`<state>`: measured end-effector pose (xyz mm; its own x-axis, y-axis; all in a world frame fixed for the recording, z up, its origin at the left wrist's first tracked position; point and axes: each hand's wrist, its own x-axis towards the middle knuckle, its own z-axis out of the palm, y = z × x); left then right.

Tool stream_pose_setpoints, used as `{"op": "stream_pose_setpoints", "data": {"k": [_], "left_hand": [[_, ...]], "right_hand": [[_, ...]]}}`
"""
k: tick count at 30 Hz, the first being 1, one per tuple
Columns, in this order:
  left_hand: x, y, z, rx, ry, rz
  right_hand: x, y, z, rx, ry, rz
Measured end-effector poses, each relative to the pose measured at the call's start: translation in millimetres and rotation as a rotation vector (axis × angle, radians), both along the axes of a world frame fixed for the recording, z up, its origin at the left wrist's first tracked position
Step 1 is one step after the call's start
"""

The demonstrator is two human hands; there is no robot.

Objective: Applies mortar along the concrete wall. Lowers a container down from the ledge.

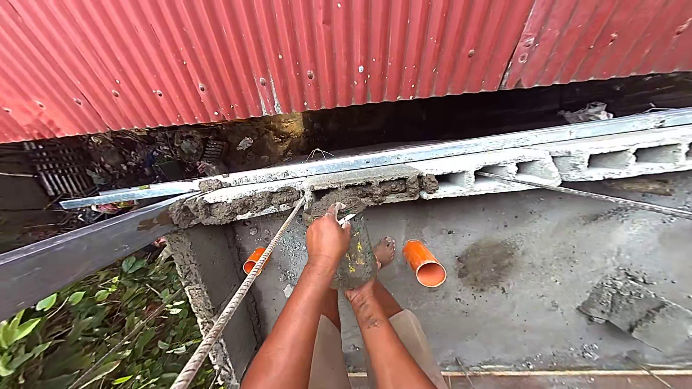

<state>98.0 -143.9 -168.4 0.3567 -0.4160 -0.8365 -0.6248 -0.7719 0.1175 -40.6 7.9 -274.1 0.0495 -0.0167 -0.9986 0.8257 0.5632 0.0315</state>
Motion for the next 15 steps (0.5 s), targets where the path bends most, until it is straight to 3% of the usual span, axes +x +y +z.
{"op": "stream_pose_setpoints", "data": {"k": [15], "left_hand": [[25, 9, 0, -0.020, -0.015, 0.071]], "right_hand": [[3, -2, -3, -0.058, -0.030, 0.089]]}}
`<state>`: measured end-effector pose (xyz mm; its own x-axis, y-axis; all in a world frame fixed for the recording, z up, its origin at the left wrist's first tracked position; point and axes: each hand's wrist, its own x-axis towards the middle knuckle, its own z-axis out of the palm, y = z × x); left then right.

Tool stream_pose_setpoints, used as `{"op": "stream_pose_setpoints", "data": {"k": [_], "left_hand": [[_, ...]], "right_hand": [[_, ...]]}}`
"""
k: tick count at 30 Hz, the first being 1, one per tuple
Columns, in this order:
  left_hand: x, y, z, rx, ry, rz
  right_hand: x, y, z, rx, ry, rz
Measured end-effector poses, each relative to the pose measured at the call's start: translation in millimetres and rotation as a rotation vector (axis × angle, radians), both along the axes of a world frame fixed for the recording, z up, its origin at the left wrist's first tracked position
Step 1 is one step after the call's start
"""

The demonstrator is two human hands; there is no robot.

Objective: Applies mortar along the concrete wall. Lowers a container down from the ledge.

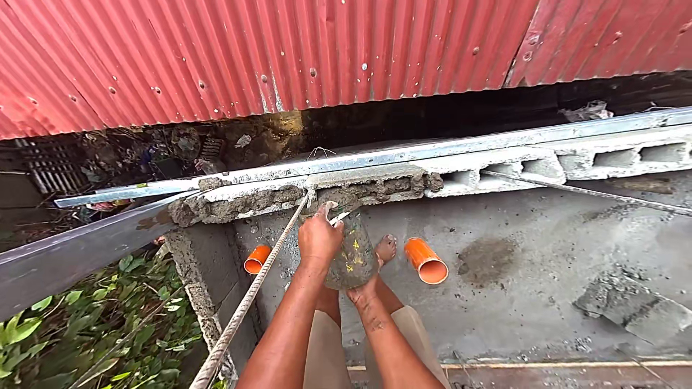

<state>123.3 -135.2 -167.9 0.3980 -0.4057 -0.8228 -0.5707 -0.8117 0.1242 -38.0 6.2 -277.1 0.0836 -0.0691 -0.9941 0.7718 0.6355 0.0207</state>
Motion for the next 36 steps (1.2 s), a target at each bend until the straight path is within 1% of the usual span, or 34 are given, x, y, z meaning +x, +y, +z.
{"op": "stream_pose_setpoints", "data": {"k": [3, 6, 10, 13, 16, 19, 21, 23, 25, 28, 30, 33, 36], "left_hand": [[-7, 6, -4, 0.011, 0.027, 0.002], [-2, 0, -8, -0.025, 0.024, 0.020], [-4, -4, -9, -0.023, 0.003, 0.022], [2, -5, -8, -0.027, -0.005, 0.026], [3, -7, -10, -0.025, -0.013, 0.012], [-12, -14, -7, -0.023, 0.023, -0.004], [-32, -17, -5, -0.029, 0.077, -0.059], [-52, -27, -4, -0.035, 0.130, -0.113], [-70, -37, -6, -0.046, 0.164, -0.123], [-94, -53, -6, -0.064, 0.201, -0.132], [-107, -53, -3, -0.061, 0.219, -0.127], [-104, -66, -2, -0.100, 0.190, -0.082], [-95, -59, -14, -0.117, 0.163, -0.072]], "right_hand": [[-3, -8, 4, 0.006, 0.030, 0.001], [-6, -11, -4, -0.018, 0.040, 0.021], [-3, -20, 10, -0.006, 0.040, 0.055], [2, -23, 8, 0.009, 0.059, 0.059], [-5, -19, 5, 0.020, 0.034, 0.066], [-13, -25, 6, -0.036, 0.010, 0.013], [-18, -31, 5, -0.163, -0.006, -0.097], [-32, -29, -5, -0.246, 0.031, -0.151], [-55, -22, -14, -0.243, 0.114, -0.132], [-83, -37, -5, -0.118, 0.226, -0.094], [-100, -41, 4, -0.079, 0.238, -0.063], [-103, -59, 0, -0.133, 0.218, -0.059], [-93, -56, 4, -0.137, 0.200, -0.103]]}}
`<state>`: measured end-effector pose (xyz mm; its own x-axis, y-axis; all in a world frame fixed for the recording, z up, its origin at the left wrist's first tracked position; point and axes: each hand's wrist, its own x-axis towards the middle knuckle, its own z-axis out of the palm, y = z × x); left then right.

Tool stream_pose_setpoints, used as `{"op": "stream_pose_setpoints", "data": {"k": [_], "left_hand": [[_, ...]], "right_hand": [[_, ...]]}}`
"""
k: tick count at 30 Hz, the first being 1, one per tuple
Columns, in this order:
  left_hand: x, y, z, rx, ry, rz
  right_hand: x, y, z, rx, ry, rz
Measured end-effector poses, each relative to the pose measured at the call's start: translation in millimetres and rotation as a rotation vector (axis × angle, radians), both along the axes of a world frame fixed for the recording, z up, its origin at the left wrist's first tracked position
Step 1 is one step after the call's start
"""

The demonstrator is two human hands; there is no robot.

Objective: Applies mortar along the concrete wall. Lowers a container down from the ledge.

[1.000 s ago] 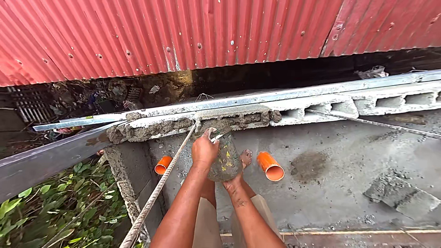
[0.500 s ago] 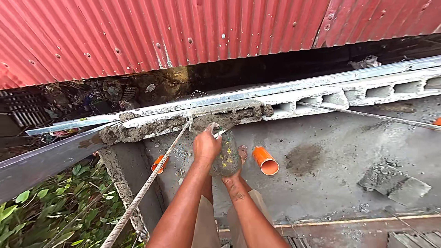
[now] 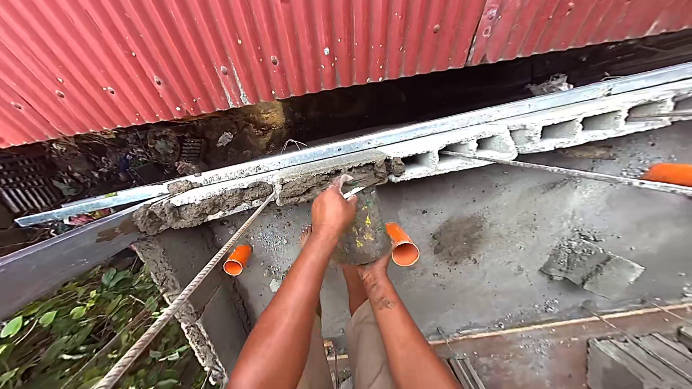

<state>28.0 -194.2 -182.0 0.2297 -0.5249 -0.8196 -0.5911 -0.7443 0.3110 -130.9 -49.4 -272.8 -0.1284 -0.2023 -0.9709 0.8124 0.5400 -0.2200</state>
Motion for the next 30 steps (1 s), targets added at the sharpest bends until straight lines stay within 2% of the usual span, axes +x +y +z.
{"op": "stream_pose_setpoints", "data": {"k": [3, 7, 13, 16, 19, 24, 26, 30], "left_hand": [[11, -9, 2, 0.002, -0.080, -0.026], [-5, -1, 13, 0.023, -0.101, -0.065], [-63, -17, 13, 0.000, 0.006, -0.128], [-95, -32, 12, -0.038, 0.063, -0.165], [-121, -51, 5, -0.102, 0.099, -0.178], [-173, -75, 19, -0.113, 0.189, -0.269], [-177, -87, 18, -0.109, 0.200, -0.237], [-163, -113, -3, -0.132, 0.217, -0.168]], "right_hand": [[10, 0, -11, -0.018, -0.074, 0.024], [8, 12, -22, -0.080, -0.126, -0.063], [-44, -1, -9, -0.020, -0.020, -0.066], [-79, -15, 1, -0.057, 0.061, -0.028], [-110, -32, -6, -0.126, 0.115, -0.067], [-160, -41, -12, -0.203, 0.146, -0.115], [-171, -46, -14, -0.219, 0.147, -0.042], [-169, -83, 7, -0.124, 0.177, 0.077]]}}
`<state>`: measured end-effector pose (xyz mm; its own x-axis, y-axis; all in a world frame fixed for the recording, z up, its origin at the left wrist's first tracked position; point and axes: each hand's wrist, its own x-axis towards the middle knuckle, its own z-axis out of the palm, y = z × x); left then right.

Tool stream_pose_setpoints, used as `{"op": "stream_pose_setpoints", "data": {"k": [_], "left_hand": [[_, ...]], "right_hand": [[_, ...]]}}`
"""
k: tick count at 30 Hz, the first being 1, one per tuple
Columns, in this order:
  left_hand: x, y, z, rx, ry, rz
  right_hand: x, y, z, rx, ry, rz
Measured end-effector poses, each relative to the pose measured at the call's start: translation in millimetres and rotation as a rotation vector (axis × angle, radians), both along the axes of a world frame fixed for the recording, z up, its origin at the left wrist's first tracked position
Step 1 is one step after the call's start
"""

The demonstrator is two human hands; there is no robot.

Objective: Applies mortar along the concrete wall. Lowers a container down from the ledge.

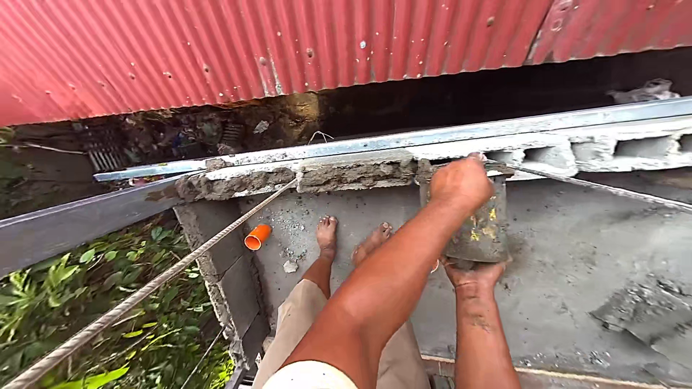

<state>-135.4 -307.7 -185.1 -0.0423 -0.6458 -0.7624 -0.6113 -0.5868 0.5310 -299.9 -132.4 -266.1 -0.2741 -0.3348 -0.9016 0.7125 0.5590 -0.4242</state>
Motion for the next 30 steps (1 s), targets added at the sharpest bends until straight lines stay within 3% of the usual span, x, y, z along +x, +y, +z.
{"op": "stream_pose_setpoints", "data": {"k": [6, 10, 14, 15, 17, 20, 25, 30], "left_hand": [[-2, -6, 2, -0.006, -0.043, -0.052], [-1, 26, 4, -0.052, -0.013, -0.068], [-19, 53, 24, -0.013, 0.016, -0.193], [-18, 57, 27, -0.002, 0.012, -0.204], [-13, 56, 28, 0.003, -0.007, -0.191], [-10, 41, 22, 0.003, -0.027, -0.126], [13, -19, -16, 0.012, 0.032, -0.150], [26, -59, -54, 0.032, 0.159, -0.241]], "right_hand": [[7, -3, -13, -0.005, -0.028, -0.096], [12, 17, -29, -0.191, -0.117, -0.086], [51, -43, 73, -0.107, 0.007, -0.007], [56, -50, 84, -0.079, -0.005, -0.011], [46, -37, 63, -0.051, -0.074, -0.086], [-3, 34, -23, -0.218, -0.213, -0.073], [16, 8, 19, 0.073, -0.012, -0.028], [14, -11, 44, 0.129, 0.111, 0.077]]}}
